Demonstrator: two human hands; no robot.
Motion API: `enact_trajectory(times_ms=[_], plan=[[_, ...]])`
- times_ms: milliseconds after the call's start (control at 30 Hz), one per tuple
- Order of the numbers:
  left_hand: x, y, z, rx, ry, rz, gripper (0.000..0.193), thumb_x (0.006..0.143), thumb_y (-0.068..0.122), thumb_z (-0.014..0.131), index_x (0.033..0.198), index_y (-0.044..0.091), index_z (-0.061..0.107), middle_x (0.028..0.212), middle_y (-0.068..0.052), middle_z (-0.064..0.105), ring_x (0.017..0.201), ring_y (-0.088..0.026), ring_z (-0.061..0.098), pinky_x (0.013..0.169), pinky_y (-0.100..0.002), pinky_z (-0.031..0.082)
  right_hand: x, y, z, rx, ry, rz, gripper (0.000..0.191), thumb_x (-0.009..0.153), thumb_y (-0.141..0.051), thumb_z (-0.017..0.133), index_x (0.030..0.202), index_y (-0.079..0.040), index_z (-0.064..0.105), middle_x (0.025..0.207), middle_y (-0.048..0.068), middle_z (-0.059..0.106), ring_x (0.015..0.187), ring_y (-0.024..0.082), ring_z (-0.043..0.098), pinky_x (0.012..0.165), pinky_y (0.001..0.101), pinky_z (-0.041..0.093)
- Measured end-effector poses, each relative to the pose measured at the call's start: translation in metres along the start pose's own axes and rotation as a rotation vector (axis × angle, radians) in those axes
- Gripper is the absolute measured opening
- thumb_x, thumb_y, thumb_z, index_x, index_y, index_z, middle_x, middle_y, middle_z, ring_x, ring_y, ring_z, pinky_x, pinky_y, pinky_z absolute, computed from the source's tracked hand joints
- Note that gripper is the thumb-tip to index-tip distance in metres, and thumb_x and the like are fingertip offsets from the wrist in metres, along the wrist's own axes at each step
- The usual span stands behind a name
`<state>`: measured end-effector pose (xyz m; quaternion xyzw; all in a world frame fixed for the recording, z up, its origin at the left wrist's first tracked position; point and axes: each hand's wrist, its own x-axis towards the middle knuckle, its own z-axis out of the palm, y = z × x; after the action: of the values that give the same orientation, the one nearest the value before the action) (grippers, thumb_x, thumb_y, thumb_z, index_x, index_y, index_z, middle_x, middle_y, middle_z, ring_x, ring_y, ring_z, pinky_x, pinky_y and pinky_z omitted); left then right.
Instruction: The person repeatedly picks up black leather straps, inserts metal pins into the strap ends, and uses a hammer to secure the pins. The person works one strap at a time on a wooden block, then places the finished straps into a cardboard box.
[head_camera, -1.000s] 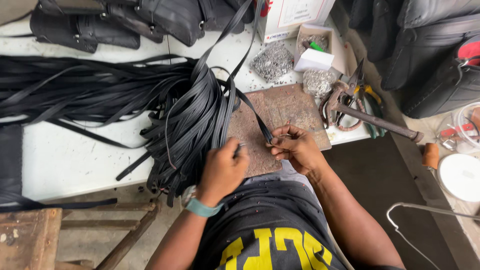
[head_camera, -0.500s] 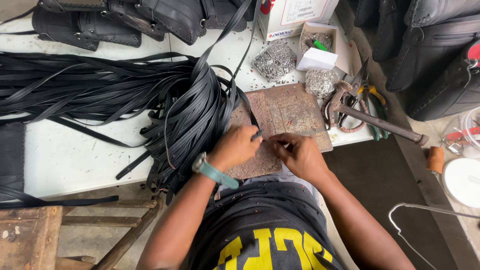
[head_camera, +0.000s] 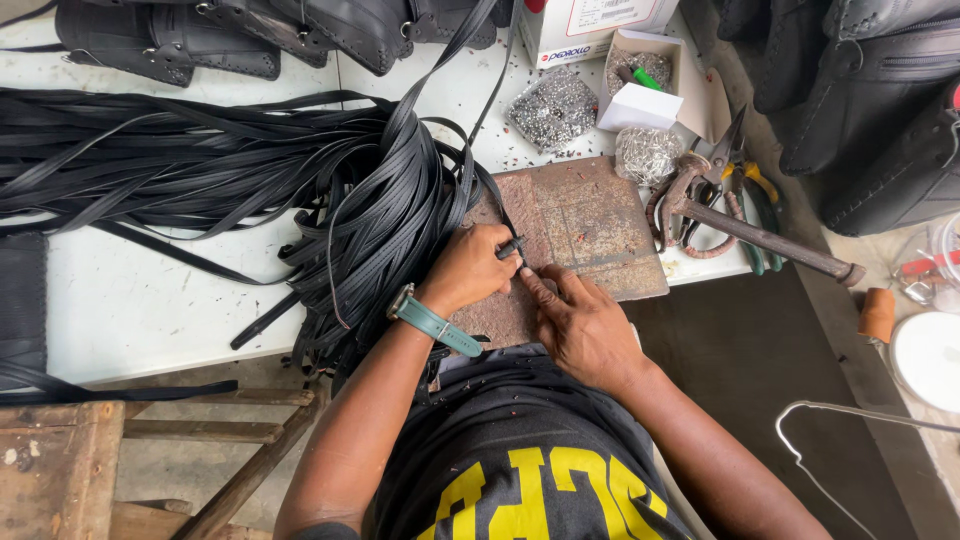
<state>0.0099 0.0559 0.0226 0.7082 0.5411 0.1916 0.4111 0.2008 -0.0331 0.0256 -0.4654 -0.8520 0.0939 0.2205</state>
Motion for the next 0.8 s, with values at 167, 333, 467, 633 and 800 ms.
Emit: enact_trajectory(times_ms=[167, 333, 467, 633, 800], plan=[[0.008, -0.022, 0.003, -0.056, 0.01, -0.046, 0.015, 0.092, 0.018, 0.067, 0.087, 0.005, 0.068, 0.069, -0.01, 0.075, 0.062, -0.014, 0.074, 0.061, -0.031, 0.057, 0.002, -0.004, -0.001, -0.03, -0.031, 0.015, 0.058, 0.084, -0.017, 0.066, 0.141, -0.008, 0.059, 0.129, 0.013, 0.061, 0.105, 0.031, 0.064, 0.092, 0.0413, 0.052], [0.012, -0.049, 0.006, -0.793, 0.086, 0.077, 0.008, 0.099, 0.008, 0.058, 0.105, 0.003, 0.058, 0.095, -0.014, 0.074, 0.082, -0.016, 0.067, 0.068, -0.031, 0.052, 0.004, -0.004, -0.001, -0.035, -0.04, 0.018, 0.057, 0.085, -0.017, 0.065, 0.14, -0.007, 0.059, 0.129, 0.011, 0.061, 0.104, 0.031, 0.064, 0.091, 0.0403, 0.053], [-0.006, -0.052, 0.006, -0.469, 0.205, 0.161, 0.009, 0.101, 0.012, 0.057, 0.107, 0.007, 0.053, 0.102, -0.012, 0.077, 0.097, -0.018, 0.074, 0.081, -0.034, 0.056, 0.005, -0.005, -0.001, -0.075, -0.085, 0.029, 0.058, 0.084, -0.018, 0.066, 0.14, -0.006, 0.058, 0.128, 0.012, 0.06, 0.103, 0.031, 0.064, 0.09, 0.0407, 0.054], [-0.023, -0.045, -0.006, -0.275, 0.185, 0.055, 0.019, 0.099, 0.022, 0.065, 0.106, 0.007, 0.054, 0.099, -0.009, 0.074, 0.092, -0.021, 0.076, 0.08, -0.037, 0.061, 0.004, -0.006, 0.001, -0.105, -0.076, 0.027, 0.061, 0.083, -0.02, 0.067, 0.141, -0.004, 0.056, 0.129, 0.014, 0.059, 0.102, 0.032, 0.064, 0.087, 0.0406, 0.054], [-0.018, -0.031, 0.011, -0.607, 0.172, 0.216, 0.023, 0.101, 0.018, 0.067, 0.109, 0.004, 0.052, 0.097, -0.01, 0.07, 0.093, -0.023, 0.076, 0.082, -0.037, 0.067, 0.003, -0.005, 0.003, -0.123, -0.088, 0.023, 0.06, 0.084, -0.019, 0.067, 0.141, -0.005, 0.056, 0.129, 0.013, 0.06, 0.103, 0.031, 0.064, 0.088, 0.0403, 0.054]])
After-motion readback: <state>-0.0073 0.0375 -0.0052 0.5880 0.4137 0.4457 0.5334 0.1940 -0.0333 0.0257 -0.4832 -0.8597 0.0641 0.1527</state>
